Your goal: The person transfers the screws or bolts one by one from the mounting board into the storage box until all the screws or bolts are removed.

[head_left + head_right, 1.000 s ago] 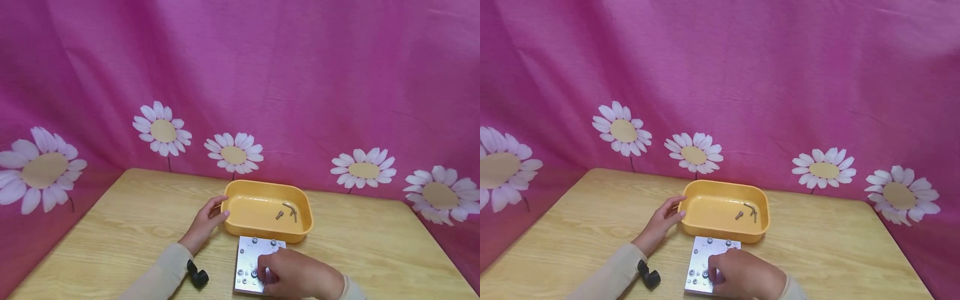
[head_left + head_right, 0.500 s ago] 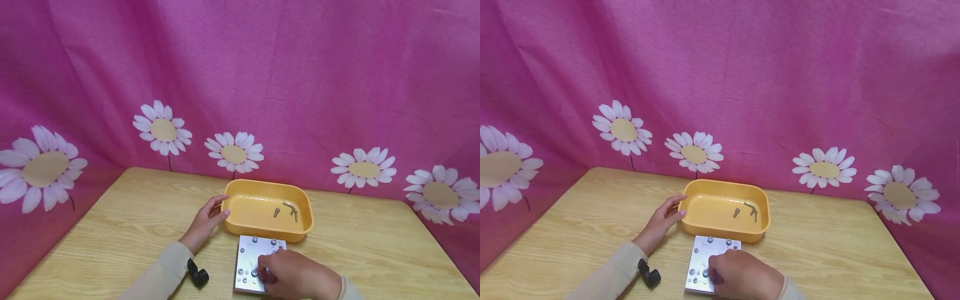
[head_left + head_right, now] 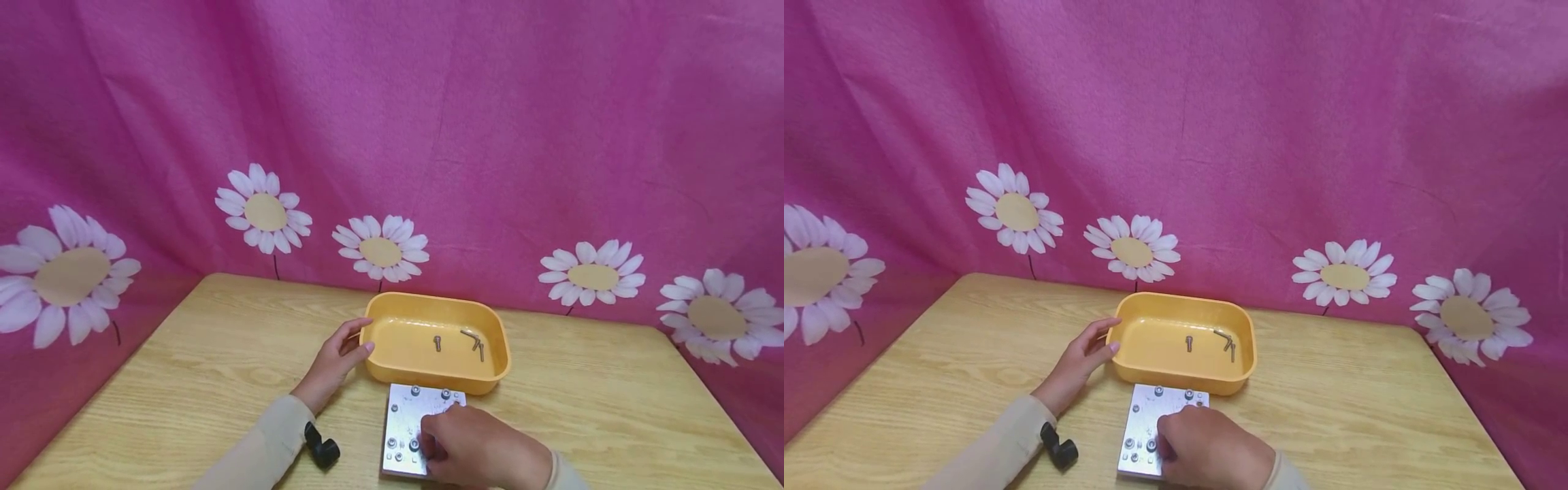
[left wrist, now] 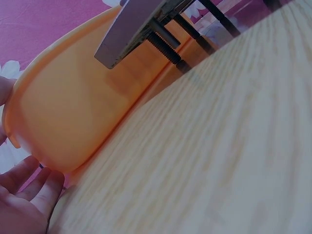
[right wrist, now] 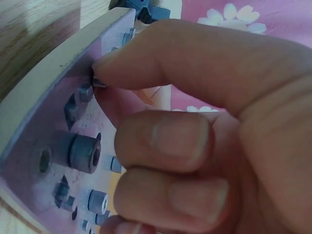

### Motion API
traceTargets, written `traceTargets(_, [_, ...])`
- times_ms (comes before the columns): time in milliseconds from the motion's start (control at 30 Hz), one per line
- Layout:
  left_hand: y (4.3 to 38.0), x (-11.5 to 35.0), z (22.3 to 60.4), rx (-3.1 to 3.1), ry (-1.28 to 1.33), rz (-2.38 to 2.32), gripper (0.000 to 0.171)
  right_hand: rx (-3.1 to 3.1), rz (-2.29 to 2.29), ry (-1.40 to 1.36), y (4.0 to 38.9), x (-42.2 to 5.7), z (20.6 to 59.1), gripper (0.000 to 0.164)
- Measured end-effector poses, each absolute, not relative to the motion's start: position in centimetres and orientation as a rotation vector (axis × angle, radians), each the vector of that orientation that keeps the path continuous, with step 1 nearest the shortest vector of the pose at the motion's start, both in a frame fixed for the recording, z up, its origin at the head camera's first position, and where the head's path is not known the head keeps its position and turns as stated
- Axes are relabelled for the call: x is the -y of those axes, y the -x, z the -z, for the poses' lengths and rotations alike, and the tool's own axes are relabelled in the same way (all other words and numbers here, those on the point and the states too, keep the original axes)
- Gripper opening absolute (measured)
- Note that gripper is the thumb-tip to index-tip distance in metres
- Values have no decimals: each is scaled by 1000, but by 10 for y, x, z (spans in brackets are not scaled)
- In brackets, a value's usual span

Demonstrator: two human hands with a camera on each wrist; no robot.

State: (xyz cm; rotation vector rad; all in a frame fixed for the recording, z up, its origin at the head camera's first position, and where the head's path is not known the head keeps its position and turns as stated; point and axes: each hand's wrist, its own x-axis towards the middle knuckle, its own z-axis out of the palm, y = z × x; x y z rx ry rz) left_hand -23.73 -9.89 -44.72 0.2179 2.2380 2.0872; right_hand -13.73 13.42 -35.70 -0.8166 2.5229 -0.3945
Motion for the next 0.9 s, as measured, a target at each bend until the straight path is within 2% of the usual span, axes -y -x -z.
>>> traceTargets(200, [237, 99, 446, -2230, -236, -2108, 46, -2559, 387, 898, 137, -135, 357, 11])
traceTargets(767, [238, 99, 449, -2234, -261, -2107, 44, -2568, 327, 763, 132, -130, 353, 14])
traceTargets(900, [238, 99, 449, -2240, -258, -2104, 44, -2578, 316, 812, 133, -131, 354, 13])
